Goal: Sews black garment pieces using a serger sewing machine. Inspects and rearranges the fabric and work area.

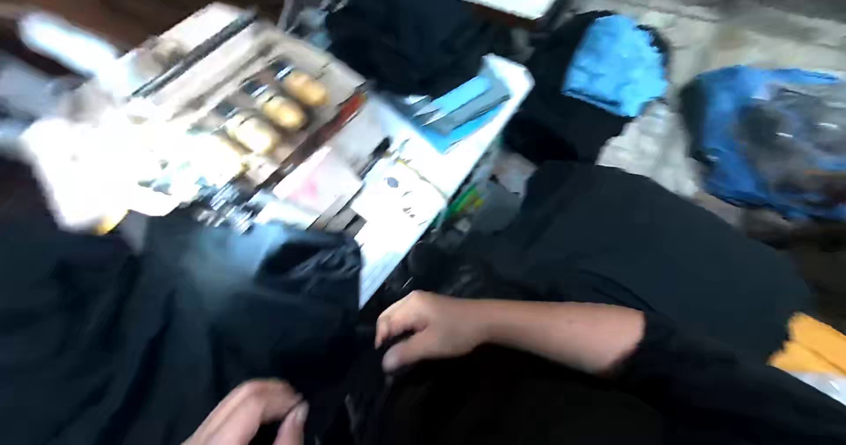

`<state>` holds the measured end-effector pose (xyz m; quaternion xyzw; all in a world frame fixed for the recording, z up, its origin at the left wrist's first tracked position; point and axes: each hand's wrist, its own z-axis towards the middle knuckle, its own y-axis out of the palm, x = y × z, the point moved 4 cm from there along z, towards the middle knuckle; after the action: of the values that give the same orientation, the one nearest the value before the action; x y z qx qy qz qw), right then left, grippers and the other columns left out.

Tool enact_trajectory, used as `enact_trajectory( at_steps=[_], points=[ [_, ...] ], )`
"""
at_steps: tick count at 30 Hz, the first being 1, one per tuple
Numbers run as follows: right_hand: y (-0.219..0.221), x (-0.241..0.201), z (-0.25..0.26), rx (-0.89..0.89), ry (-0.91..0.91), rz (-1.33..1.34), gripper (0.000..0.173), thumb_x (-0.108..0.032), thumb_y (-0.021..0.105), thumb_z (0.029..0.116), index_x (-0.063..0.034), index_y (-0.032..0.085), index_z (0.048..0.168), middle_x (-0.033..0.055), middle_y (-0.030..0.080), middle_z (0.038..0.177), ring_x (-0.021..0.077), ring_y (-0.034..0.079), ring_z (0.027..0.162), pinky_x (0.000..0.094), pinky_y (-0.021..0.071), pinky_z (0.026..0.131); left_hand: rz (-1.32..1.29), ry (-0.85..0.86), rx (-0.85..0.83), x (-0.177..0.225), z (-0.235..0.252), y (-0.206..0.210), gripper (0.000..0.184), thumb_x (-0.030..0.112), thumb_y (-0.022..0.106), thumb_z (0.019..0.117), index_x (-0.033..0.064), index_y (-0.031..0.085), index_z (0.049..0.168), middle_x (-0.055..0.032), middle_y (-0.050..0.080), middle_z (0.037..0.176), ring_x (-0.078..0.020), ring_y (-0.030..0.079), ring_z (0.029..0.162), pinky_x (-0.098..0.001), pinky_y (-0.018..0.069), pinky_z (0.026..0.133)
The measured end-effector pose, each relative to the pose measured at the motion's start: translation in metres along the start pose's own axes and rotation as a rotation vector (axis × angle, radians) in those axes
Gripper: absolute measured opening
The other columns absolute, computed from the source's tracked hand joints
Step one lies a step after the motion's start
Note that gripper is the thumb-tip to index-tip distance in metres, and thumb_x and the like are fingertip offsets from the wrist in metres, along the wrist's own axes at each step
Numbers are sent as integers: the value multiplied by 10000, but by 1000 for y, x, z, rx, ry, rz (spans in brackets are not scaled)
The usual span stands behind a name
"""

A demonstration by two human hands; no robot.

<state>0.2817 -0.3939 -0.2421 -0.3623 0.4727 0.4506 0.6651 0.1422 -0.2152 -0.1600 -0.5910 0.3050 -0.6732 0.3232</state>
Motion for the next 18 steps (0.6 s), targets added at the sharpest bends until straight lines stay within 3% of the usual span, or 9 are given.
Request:
enact_trajectory(
  at_steps=[2,4,8,10,12,13,15,16,18],
  points=[
    [5,6,5,-36,19,27,208,-69,614,961,126,688,965,158,690,939,76,622,896,204,482,814,145,-97,57,-3,-8,0,195,162,622,933,-19,689,952,-148,716,884,-132,674,843,-246,542,787],
    [11,10,12,-63,81,25,202,-99,633,972,95,682,954,93,667,915,-4,579,851,139,458,775,301,-130,62,-6,-12,-3,289,193,569,942,4,736,1083,-133,726,890,-207,688,798,-348,563,742],
    [5,1,41,66,86,-53,141,-137,697,932,-28,681,844,-37,627,775,-51,556,704,128,469,652,431,-137,71,-7,13,-43,294,218,511,953,35,740,932,-86,696,863,-193,669,779,-412,552,684],
    [-10,-11,61,220,-39,-156,164,-155,676,945,-66,672,807,-45,617,858,-54,560,804,122,468,716,389,-177,171,-8,43,-67,276,184,496,945,-5,696,929,-102,674,847,-128,602,735,-355,490,660],
    [-27,-16,83,307,-139,-236,190,-127,613,967,-5,713,862,68,625,1094,25,568,1059,169,465,908,272,-239,307,-22,75,-80,194,154,510,926,23,652,915,-11,606,810,3,508,706,-219,414,651],
    [-34,-15,92,322,-103,-235,194,-127,588,977,-11,711,881,70,600,1152,14,553,1077,156,456,913,156,-261,369,-35,91,-82,113,136,536,906,70,625,880,60,574,790,58,504,693,-161,419,645],
    [-46,-5,107,316,39,-148,182,-126,575,980,-98,618,805,-43,558,936,-38,531,841,138,449,743,-106,-269,440,-62,117,-77,126,84,582,874,177,565,792,143,589,739,75,573,660,-145,505,629],
    [-50,0,112,301,109,-119,251,-120,573,980,-150,528,735,-77,508,749,-25,490,681,162,417,629,-199,-265,442,-74,126,-73,168,61,600,880,186,565,773,139,612,729,54,595,664,-168,523,638],
    [-51,7,113,268,137,-101,331,-105,561,976,-181,455,671,-87,439,608,2,431,552,186,369,530,-232,-267,415,-91,134,-67,182,55,623,886,166,575,749,110,639,744,40,600,686,-177,508,655]
  ],
)
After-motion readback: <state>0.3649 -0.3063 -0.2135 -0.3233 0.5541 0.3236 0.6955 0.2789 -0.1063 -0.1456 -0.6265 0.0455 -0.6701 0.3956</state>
